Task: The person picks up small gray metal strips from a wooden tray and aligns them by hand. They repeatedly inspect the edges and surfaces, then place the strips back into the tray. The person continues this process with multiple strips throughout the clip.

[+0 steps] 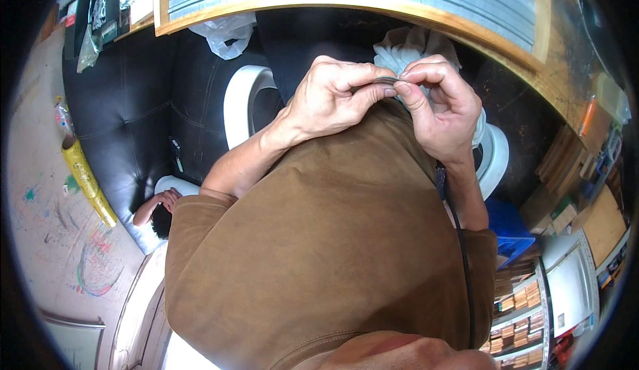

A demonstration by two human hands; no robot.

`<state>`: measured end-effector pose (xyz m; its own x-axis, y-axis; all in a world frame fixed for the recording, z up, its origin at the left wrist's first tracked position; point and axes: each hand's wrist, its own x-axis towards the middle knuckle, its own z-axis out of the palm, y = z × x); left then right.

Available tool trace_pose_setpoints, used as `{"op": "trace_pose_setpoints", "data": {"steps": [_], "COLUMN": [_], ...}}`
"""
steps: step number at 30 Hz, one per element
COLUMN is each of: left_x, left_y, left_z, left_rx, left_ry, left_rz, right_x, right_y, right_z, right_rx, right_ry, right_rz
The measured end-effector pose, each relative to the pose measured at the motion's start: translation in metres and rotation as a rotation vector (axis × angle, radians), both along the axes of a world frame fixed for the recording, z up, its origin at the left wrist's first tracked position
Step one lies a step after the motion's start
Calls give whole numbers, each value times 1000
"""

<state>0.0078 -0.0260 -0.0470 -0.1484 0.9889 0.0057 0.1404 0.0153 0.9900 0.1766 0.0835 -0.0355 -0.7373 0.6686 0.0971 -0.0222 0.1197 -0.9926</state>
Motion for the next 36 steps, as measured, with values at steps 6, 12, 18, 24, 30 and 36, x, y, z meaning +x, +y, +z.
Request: {"op": "trace_pose_setpoints", "data": {"steps": [6, 12, 18, 24, 30, 36], "left_x": [0, 1, 5, 4, 10, 13], "left_y": [-1, 0, 1, 1, 3, 13], "left_z": [0, 2, 1, 1, 8, 7], "left_rx": [-9, -10, 16, -8, -77, -96], "left_ry": [11, 21, -4, 4, -22, -272], "left_rz": [-13, -2, 44, 12, 121, 33], "right_x": [0, 0, -1, -1, 19, 78], "right_y": [-1, -1, -1, -3, 23, 138], "right_z": [0, 0, 2, 3, 39, 110], "right_rx": [-20, 8, 12, -26, 107, 390], "right_ry": [5, -7, -19, -16, -120, -196], "right_rz": [1, -10, -14, -41, -116, -511]}}
